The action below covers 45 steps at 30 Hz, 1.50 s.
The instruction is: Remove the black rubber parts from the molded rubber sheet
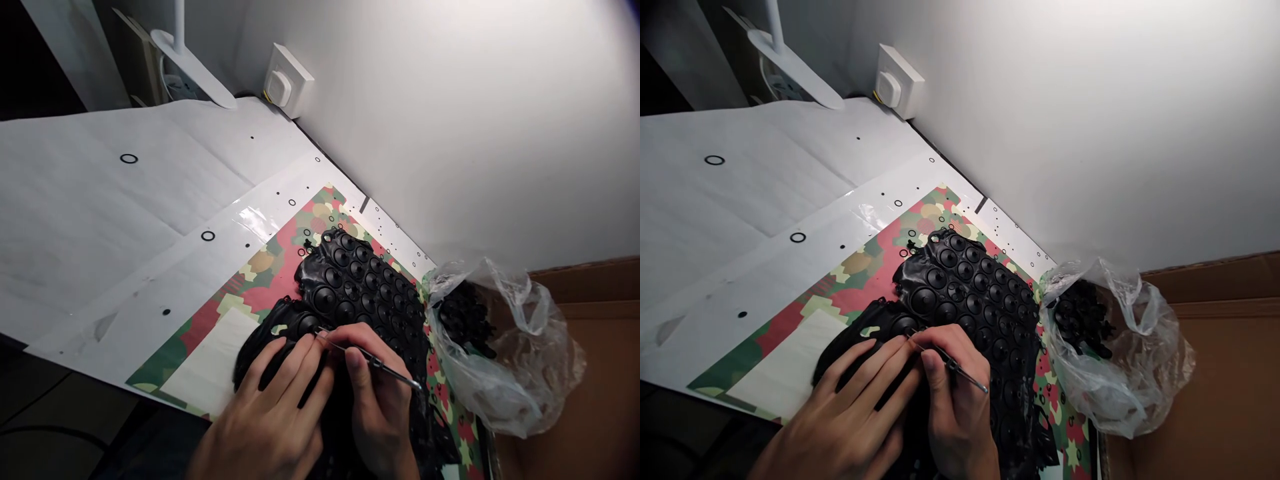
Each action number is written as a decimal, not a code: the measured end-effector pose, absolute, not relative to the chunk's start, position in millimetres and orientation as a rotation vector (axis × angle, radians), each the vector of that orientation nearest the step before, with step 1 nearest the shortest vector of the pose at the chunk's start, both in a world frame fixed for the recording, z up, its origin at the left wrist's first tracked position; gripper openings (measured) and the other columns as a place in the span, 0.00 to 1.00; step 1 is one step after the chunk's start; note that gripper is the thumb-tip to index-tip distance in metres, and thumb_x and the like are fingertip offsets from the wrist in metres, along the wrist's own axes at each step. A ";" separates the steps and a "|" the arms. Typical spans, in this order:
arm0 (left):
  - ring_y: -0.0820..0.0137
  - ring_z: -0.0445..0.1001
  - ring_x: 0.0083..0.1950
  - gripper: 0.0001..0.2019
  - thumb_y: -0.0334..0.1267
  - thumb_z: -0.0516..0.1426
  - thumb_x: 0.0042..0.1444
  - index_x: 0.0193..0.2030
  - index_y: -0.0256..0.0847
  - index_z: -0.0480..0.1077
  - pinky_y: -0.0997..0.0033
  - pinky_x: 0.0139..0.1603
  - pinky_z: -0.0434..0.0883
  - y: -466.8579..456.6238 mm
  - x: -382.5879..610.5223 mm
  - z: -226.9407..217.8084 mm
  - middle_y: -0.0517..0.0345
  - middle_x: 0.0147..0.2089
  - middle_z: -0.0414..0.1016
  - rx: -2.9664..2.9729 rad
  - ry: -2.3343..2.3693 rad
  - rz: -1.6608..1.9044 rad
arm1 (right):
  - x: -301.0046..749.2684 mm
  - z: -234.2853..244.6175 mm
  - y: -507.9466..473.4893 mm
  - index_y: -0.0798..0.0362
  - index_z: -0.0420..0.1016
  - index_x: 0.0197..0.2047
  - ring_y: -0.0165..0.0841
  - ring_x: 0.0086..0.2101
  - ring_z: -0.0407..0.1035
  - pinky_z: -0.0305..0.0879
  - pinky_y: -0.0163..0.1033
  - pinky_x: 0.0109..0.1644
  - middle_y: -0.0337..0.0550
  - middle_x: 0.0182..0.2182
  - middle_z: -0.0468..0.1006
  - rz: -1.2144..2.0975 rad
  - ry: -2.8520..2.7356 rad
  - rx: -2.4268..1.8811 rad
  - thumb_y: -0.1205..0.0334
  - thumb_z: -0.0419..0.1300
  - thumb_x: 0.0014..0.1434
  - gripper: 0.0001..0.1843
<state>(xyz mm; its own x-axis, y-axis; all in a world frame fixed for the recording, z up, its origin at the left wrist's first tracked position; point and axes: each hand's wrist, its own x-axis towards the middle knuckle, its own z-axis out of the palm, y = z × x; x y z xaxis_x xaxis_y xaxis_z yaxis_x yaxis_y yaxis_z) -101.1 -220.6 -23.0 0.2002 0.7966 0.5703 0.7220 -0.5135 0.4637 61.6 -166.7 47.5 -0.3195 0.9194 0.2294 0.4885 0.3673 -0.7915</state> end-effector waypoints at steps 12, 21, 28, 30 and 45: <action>0.60 0.74 0.74 0.21 0.40 0.55 0.77 0.69 0.35 0.80 0.59 0.90 0.44 -221.6 -101.5 -28.2 0.47 0.70 0.82 2.374 1.453 1.182 | 48.3 56.9 -160.4 0.50 0.82 0.46 0.29 0.38 0.81 0.76 0.30 0.44 0.39 0.39 0.84 0.760 -1.948 -1.305 0.66 0.55 0.82 0.15; 0.60 0.70 0.79 0.22 0.39 0.55 0.77 0.70 0.35 0.78 0.57 0.90 0.43 -219.4 -101.5 -20.8 0.50 0.71 0.82 2.355 1.489 1.176 | 50.5 43.7 -161.2 0.51 0.81 0.51 0.32 0.40 0.81 0.79 0.35 0.46 0.43 0.41 0.86 0.399 -2.107 -1.161 0.75 0.55 0.77 0.14; 0.59 0.74 0.75 0.20 0.40 0.55 0.78 0.66 0.37 0.82 0.60 0.89 0.46 -220.0 -101.9 -21.0 0.52 0.65 0.86 2.324 1.497 1.183 | 51.2 35.5 -165.0 0.52 0.80 0.54 0.34 0.43 0.81 0.81 0.38 0.49 0.45 0.43 0.86 0.377 -2.170 -1.125 0.75 0.55 0.78 0.14; 0.58 0.75 0.74 0.19 0.39 0.55 0.77 0.62 0.36 0.84 0.60 0.89 0.47 -221.5 -101.9 -21.0 0.52 0.63 0.87 2.328 1.490 1.201 | 51.5 30.2 -166.2 0.53 0.81 0.56 0.35 0.44 0.81 0.81 0.39 0.49 0.47 0.45 0.86 0.326 -2.189 -1.123 0.75 0.56 0.78 0.14; 0.58 0.78 0.69 0.23 0.37 0.50 0.81 0.54 0.29 0.87 0.63 0.87 0.53 -222.3 -98.3 -25.8 0.46 0.58 0.88 2.307 1.510 1.311 | 44.9 17.5 -161.4 0.64 0.80 0.60 0.43 0.42 0.82 0.82 0.47 0.46 0.57 0.41 0.86 0.019 -2.296 -0.931 0.77 0.59 0.77 0.13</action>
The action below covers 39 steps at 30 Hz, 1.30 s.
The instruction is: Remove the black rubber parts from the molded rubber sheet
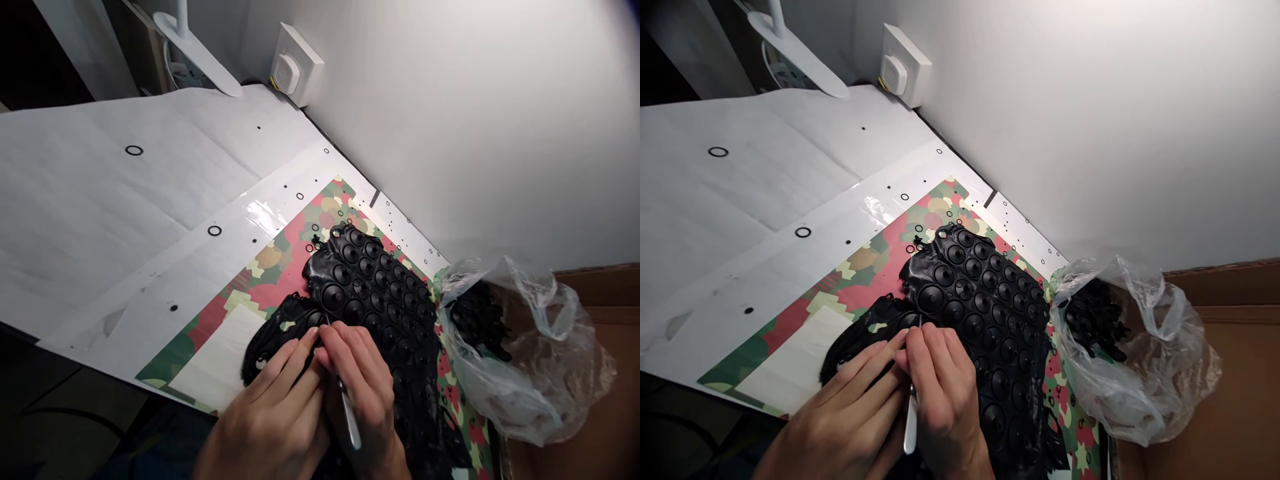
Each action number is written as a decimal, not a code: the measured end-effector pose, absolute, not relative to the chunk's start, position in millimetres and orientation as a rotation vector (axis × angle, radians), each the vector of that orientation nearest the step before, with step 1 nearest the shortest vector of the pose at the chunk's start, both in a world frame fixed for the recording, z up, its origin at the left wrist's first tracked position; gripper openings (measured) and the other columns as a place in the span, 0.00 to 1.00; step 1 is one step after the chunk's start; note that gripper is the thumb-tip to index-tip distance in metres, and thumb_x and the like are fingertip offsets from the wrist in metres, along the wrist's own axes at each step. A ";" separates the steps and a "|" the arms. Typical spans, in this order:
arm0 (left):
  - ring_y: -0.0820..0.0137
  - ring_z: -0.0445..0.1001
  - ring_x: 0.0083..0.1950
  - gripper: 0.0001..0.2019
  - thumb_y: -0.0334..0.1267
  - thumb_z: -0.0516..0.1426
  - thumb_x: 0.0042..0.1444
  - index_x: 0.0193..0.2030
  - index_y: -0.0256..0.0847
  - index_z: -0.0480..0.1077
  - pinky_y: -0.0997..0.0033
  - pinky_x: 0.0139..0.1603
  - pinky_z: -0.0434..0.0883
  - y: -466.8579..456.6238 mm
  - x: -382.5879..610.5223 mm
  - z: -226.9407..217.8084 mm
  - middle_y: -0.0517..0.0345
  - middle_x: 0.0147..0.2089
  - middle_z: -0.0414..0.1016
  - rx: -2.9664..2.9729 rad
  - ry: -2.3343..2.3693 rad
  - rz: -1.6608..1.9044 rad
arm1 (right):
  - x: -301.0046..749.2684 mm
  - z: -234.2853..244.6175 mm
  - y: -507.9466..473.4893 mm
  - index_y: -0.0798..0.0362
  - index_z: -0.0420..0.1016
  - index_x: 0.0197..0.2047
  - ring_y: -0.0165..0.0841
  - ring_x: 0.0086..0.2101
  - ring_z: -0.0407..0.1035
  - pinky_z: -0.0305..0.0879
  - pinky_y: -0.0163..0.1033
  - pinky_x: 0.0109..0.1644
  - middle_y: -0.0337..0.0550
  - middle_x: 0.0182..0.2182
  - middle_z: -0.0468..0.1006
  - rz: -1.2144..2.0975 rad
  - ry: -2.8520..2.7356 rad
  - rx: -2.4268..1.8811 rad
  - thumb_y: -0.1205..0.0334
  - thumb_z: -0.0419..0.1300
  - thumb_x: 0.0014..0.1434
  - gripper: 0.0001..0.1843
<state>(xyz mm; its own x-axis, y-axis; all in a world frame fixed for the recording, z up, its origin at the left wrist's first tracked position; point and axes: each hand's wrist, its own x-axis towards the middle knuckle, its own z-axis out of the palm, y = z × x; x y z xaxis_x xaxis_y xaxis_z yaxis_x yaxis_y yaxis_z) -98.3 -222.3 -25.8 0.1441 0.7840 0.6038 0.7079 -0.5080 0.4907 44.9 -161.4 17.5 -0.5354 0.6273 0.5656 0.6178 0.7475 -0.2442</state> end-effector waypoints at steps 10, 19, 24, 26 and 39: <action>0.58 0.79 0.66 0.20 0.32 0.51 0.78 0.50 0.33 0.87 0.62 0.86 0.57 -220.3 -100.5 -27.2 0.47 0.56 0.88 2.272 1.471 1.373 | 43.1 25.8 -150.8 0.62 0.80 0.53 0.40 0.35 0.78 0.79 0.43 0.37 0.55 0.38 0.85 -0.084 -2.425 -0.928 0.75 0.58 0.78 0.09; 0.59 0.77 0.73 0.16 0.30 0.54 0.78 0.48 0.39 0.85 0.58 0.85 0.59 -219.2 -99.1 -33.1 0.51 0.61 0.88 2.166 1.413 1.433 | 47.3 17.6 -160.8 0.69 0.72 0.73 0.46 0.45 0.86 0.83 0.47 0.43 0.66 0.51 0.89 0.052 -2.287 -0.848 0.70 0.57 0.80 0.23; 0.61 0.79 0.71 0.16 0.34 0.57 0.78 0.65 0.40 0.82 0.58 0.85 0.59 -218.3 -97.8 -34.8 0.57 0.68 0.85 2.144 1.506 1.405 | 55.8 39.2 -170.8 0.44 0.82 0.68 0.40 0.42 0.85 0.84 0.42 0.44 0.48 0.50 0.90 0.478 -1.843 -1.183 0.54 0.57 0.83 0.19; 0.62 0.80 0.70 0.17 0.34 0.56 0.78 0.67 0.39 0.80 0.60 0.85 0.58 -215.9 -98.8 -33.5 0.59 0.67 0.86 2.163 1.500 1.401 | 63.0 53.3 -166.6 0.41 0.87 0.62 0.37 0.41 0.85 0.82 0.38 0.42 0.45 0.48 0.90 0.609 -1.738 -1.309 0.50 0.58 0.83 0.17; 0.63 0.83 0.62 0.15 0.37 0.55 0.78 0.67 0.46 0.75 0.64 0.61 0.79 -154.7 -157.8 6.0 0.56 0.64 0.83 2.393 1.243 1.046 | 100.0 70.9 -127.3 0.44 0.91 0.52 0.36 0.43 0.85 0.82 0.36 0.49 0.43 0.42 0.90 0.937 -1.398 -1.400 0.39 0.62 0.79 0.21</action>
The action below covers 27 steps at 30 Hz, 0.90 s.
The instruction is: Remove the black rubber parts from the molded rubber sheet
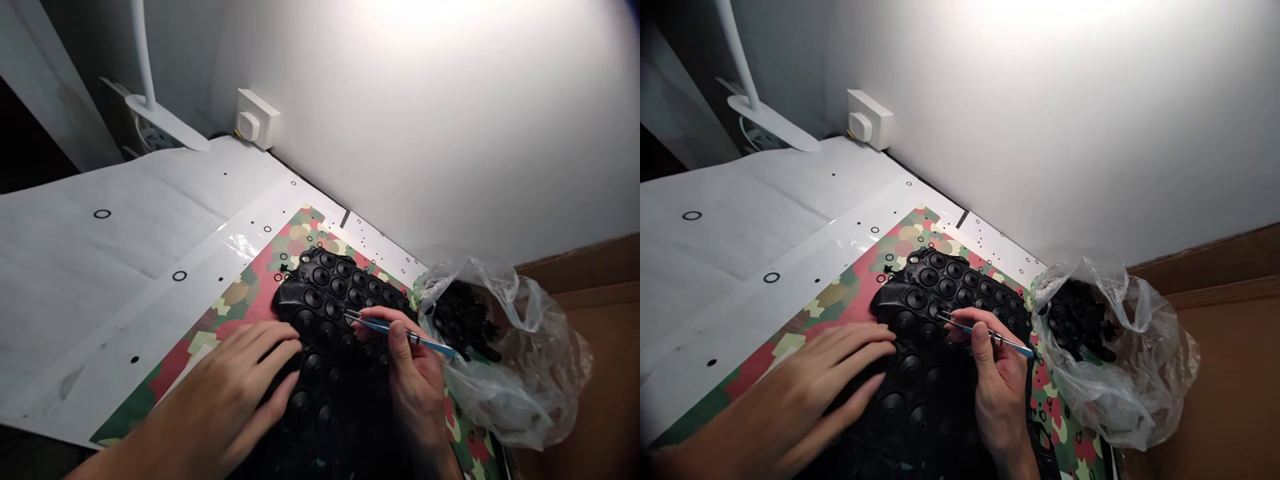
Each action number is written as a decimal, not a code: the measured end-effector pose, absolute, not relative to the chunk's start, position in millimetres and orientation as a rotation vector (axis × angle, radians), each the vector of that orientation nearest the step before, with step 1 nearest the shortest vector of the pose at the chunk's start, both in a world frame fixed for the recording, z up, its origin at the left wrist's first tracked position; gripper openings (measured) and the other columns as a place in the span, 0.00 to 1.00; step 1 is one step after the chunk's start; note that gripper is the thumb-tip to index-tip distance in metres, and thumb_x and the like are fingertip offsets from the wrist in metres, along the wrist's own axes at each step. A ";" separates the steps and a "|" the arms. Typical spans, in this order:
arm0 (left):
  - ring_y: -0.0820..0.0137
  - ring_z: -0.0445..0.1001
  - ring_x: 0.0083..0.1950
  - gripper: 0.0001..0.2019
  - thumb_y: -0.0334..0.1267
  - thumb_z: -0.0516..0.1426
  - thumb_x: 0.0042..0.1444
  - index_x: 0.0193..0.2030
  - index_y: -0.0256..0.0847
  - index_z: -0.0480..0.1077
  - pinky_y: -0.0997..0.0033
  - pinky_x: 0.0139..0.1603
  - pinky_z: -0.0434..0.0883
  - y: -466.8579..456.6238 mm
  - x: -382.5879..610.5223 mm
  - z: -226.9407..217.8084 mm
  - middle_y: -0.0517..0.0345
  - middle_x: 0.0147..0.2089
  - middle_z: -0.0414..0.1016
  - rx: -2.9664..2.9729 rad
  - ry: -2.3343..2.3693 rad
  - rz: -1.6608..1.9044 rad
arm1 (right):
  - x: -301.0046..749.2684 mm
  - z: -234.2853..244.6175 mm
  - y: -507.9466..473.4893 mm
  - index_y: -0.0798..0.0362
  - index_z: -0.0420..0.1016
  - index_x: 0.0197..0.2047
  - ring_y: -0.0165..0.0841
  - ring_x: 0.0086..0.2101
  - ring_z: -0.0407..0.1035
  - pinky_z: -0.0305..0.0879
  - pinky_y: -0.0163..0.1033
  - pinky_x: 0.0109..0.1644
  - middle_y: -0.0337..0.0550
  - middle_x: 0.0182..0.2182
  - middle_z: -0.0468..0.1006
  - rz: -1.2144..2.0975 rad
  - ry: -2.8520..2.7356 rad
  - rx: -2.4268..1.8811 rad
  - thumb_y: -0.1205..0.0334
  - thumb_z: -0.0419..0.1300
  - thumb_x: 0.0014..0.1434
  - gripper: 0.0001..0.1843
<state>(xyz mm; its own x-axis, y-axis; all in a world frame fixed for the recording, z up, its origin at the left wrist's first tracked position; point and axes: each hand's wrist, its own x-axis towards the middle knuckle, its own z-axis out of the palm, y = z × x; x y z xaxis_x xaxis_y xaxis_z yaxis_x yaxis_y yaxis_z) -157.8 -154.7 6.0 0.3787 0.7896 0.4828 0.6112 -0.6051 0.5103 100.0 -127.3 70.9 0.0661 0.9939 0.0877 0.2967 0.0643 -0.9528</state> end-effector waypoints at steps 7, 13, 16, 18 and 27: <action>0.64 0.84 0.57 0.13 0.31 0.53 0.78 0.58 0.47 0.77 0.67 0.56 0.81 -160.9 -152.1 5.3 0.56 0.57 0.82 2.379 1.228 1.014 | 107.7 65.2 -125.9 0.47 0.90 0.51 0.37 0.42 0.84 0.81 0.37 0.48 0.42 0.41 0.89 1.036 -1.491 -1.412 0.40 0.62 0.79 0.22; 0.64 0.83 0.55 0.12 0.34 0.51 0.79 0.53 0.48 0.76 0.64 0.56 0.79 -135.0 -166.4 27.4 0.58 0.53 0.84 2.301 1.209 0.915 | 90.8 78.2 -114.0 0.46 0.89 0.49 0.35 0.43 0.81 0.75 0.37 0.48 0.39 0.43 0.89 1.046 -1.767 -1.317 0.47 0.64 0.79 0.15; 0.63 0.79 0.51 0.07 0.35 0.55 0.77 0.49 0.46 0.76 0.62 0.53 0.76 -98.6 -174.2 36.5 0.58 0.50 0.82 2.197 1.153 0.749 | 82.9 80.7 -101.5 0.48 0.88 0.48 0.33 0.38 0.78 0.70 0.36 0.41 0.38 0.38 0.86 1.050 -1.841 -1.281 0.48 0.62 0.80 0.16; 0.64 0.77 0.50 0.04 0.36 0.60 0.74 0.50 0.44 0.77 0.63 0.51 0.74 -69.4 -174.6 41.7 0.57 0.50 0.80 2.134 0.969 0.574 | 79.4 75.2 -95.4 0.49 0.86 0.47 0.32 0.35 0.76 0.69 0.36 0.40 0.37 0.35 0.83 1.058 -1.851 -1.234 0.47 0.60 0.81 0.18; 0.68 0.78 0.44 0.08 0.40 0.77 0.59 0.42 0.47 0.86 0.69 0.47 0.73 2.4 -163.8 27.3 0.61 0.41 0.84 2.088 0.456 0.425 | 80.8 44.1 -97.9 0.51 0.80 0.46 0.32 0.33 0.75 0.69 0.35 0.39 0.38 0.35 0.81 0.855 -1.872 -1.070 0.49 0.55 0.83 0.19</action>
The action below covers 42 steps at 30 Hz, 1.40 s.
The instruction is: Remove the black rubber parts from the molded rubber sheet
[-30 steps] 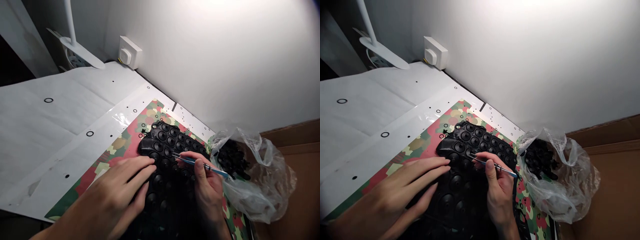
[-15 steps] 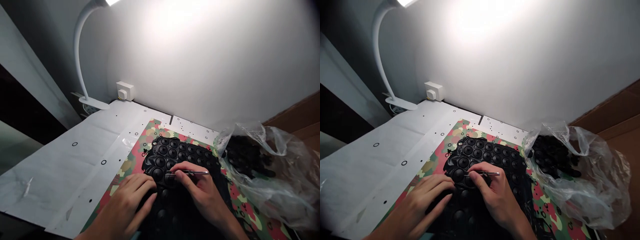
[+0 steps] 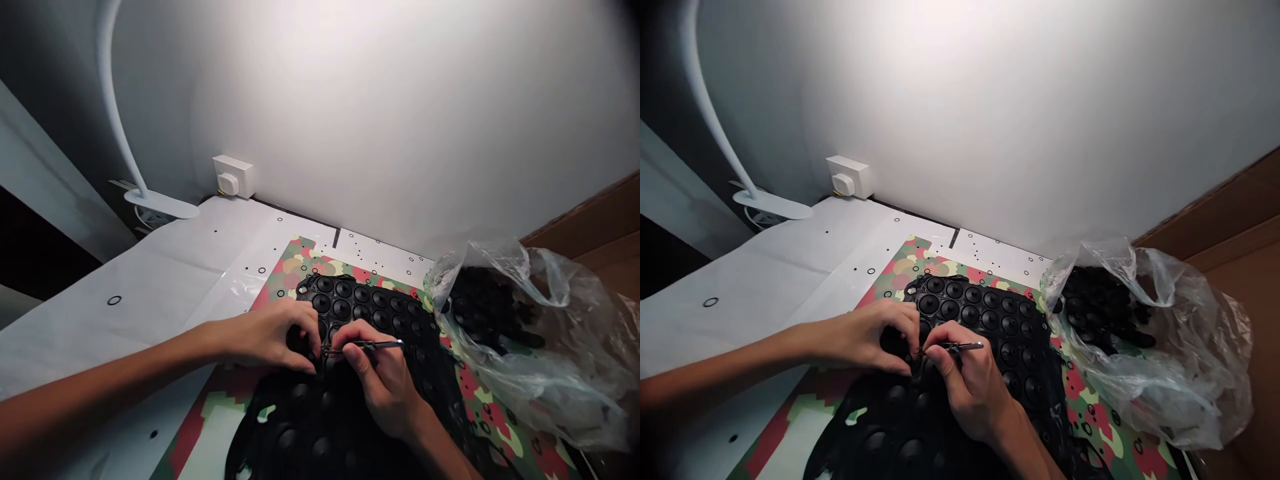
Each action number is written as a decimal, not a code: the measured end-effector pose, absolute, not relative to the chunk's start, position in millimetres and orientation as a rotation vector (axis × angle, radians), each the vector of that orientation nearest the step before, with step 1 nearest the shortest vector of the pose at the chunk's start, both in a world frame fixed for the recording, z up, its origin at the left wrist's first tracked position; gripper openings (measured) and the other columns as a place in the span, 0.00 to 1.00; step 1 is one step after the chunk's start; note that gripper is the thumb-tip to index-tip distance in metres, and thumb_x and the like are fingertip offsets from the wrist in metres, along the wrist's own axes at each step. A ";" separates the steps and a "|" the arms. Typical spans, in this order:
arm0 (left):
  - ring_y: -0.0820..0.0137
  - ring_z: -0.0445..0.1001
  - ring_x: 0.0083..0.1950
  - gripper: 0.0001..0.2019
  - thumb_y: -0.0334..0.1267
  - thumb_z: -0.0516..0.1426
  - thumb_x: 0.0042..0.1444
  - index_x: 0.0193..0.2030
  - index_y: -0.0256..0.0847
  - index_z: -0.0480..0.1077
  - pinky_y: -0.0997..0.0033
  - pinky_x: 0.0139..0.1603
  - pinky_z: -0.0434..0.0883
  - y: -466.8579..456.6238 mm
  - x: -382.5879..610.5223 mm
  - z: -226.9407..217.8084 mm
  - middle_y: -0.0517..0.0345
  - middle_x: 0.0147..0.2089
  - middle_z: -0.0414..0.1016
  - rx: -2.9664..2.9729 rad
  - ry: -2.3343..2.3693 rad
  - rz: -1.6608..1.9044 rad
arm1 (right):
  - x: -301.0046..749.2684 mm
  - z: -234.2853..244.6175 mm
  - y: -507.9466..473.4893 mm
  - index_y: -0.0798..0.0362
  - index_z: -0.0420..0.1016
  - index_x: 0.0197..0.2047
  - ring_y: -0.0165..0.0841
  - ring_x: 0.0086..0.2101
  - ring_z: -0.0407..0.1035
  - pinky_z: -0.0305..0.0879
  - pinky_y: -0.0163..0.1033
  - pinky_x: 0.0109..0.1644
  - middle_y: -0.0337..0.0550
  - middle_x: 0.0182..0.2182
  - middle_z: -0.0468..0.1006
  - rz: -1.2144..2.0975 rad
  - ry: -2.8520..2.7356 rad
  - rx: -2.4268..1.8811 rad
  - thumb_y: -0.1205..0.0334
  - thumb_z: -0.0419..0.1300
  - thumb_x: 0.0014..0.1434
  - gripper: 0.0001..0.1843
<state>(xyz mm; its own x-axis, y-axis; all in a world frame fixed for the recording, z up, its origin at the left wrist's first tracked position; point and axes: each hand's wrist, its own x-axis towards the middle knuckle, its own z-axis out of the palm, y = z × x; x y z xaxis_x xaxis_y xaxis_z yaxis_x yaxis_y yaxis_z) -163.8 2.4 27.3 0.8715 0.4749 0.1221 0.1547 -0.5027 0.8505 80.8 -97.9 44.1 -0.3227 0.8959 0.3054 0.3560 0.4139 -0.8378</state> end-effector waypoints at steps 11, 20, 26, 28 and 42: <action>0.67 0.83 0.49 0.12 0.30 0.74 0.61 0.49 0.48 0.85 0.68 0.49 0.78 -12.9 -177.1 10.7 0.61 0.45 0.87 1.870 0.513 0.583 | 76.5 31.9 -92.8 0.48 0.78 0.47 0.34 0.33 0.82 0.77 0.35 0.38 0.43 0.35 0.85 0.779 -2.014 -0.987 0.45 0.55 0.84 0.19; 0.70 0.83 0.45 0.14 0.26 0.75 0.58 0.45 0.47 0.83 0.71 0.47 0.77 -18.4 -174.1 7.0 0.66 0.40 0.87 1.891 0.562 0.686 | 76.9 38.5 -100.8 0.46 0.82 0.45 0.35 0.35 0.83 0.76 0.34 0.38 0.42 0.36 0.86 0.844 -1.891 -1.180 0.48 0.57 0.82 0.17; 0.71 0.82 0.43 0.12 0.25 0.72 0.59 0.44 0.47 0.82 0.72 0.44 0.74 -23.2 -172.3 8.2 0.67 0.38 0.83 1.950 0.583 0.714 | 77.6 40.0 -107.6 0.47 0.82 0.46 0.38 0.38 0.83 0.75 0.36 0.38 0.43 0.37 0.86 0.881 -1.864 -1.253 0.54 0.59 0.81 0.13; 0.71 0.81 0.42 0.12 0.25 0.72 0.59 0.43 0.47 0.81 0.71 0.42 0.73 -24.4 -172.0 7.3 0.67 0.37 0.82 1.956 0.587 0.723 | 76.4 42.9 -107.9 0.46 0.81 0.47 0.37 0.39 0.83 0.76 0.36 0.39 0.42 0.37 0.85 0.870 -1.886 -1.254 0.56 0.59 0.81 0.11; 0.77 0.77 0.35 0.10 0.26 0.69 0.61 0.40 0.47 0.77 0.73 0.42 0.71 -31.0 -168.9 4.2 0.74 0.36 0.82 1.873 0.657 0.712 | 62.7 49.0 -102.0 0.49 0.78 0.47 0.36 0.36 0.82 0.78 0.39 0.40 0.43 0.35 0.84 0.659 -2.118 -1.106 0.63 0.54 0.83 0.12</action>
<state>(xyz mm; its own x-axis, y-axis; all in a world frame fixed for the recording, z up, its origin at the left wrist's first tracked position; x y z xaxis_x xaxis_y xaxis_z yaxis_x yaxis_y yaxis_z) -168.9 -31.0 4.2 0.6807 0.7086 0.1861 0.1287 -0.3657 0.9218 62.7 -102.0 49.0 -0.4322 0.8455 0.3135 0.5182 0.5174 -0.6810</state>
